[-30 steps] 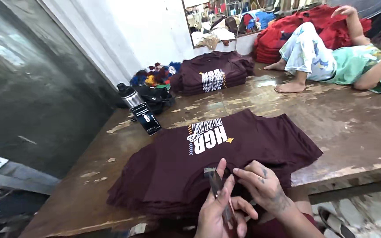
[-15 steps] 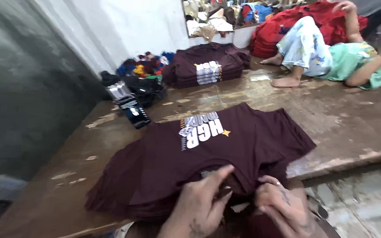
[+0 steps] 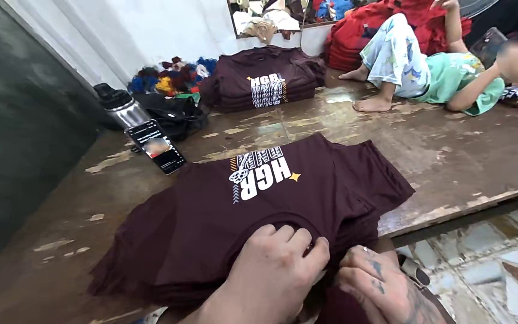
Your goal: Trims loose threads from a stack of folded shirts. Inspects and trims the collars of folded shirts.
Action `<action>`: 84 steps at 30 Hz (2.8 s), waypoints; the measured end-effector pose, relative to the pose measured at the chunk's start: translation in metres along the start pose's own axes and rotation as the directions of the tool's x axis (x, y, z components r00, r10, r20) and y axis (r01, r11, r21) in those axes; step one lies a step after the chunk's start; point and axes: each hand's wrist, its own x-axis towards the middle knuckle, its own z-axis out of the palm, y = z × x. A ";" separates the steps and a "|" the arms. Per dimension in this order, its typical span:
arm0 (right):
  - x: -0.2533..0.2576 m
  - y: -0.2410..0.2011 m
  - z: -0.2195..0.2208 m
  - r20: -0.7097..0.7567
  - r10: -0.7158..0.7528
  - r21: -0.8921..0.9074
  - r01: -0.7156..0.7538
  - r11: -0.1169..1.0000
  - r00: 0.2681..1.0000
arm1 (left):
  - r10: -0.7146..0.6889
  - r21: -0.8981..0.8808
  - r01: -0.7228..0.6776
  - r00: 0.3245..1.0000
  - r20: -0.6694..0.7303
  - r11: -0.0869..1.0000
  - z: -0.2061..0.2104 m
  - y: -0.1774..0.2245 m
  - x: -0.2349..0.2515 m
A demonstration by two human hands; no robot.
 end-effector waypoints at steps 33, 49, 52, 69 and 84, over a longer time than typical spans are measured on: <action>0.013 0.044 0.029 -0.112 0.154 -0.219 -0.175 0.960 0.982 | -0.445 -0.496 0.326 0.884 -0.142 0.805 0.063 0.037 -0.020; -0.005 0.025 0.011 -0.296 0.005 -0.094 -0.034 0.995 0.955 | -0.186 -0.210 0.149 0.968 -0.170 0.966 0.043 0.009 -0.020; 0.002 0.023 0.011 -0.300 -0.012 -0.115 -0.024 0.993 0.954 | -0.186 -0.183 0.155 0.969 -0.163 0.971 0.040 0.007 -0.020; 0.027 -0.050 0.053 0.543 -0.136 0.324 -0.057 0.944 0.829 | -0.864 -0.662 0.591 0.468 -0.185 0.461 -0.005 -0.031 -0.059; 0.093 -0.016 0.115 0.055 -0.072 0.187 0.061 0.981 0.996 | -0.931 -0.978 0.121 0.344 -0.119 0.170 0.041 0.011 -0.128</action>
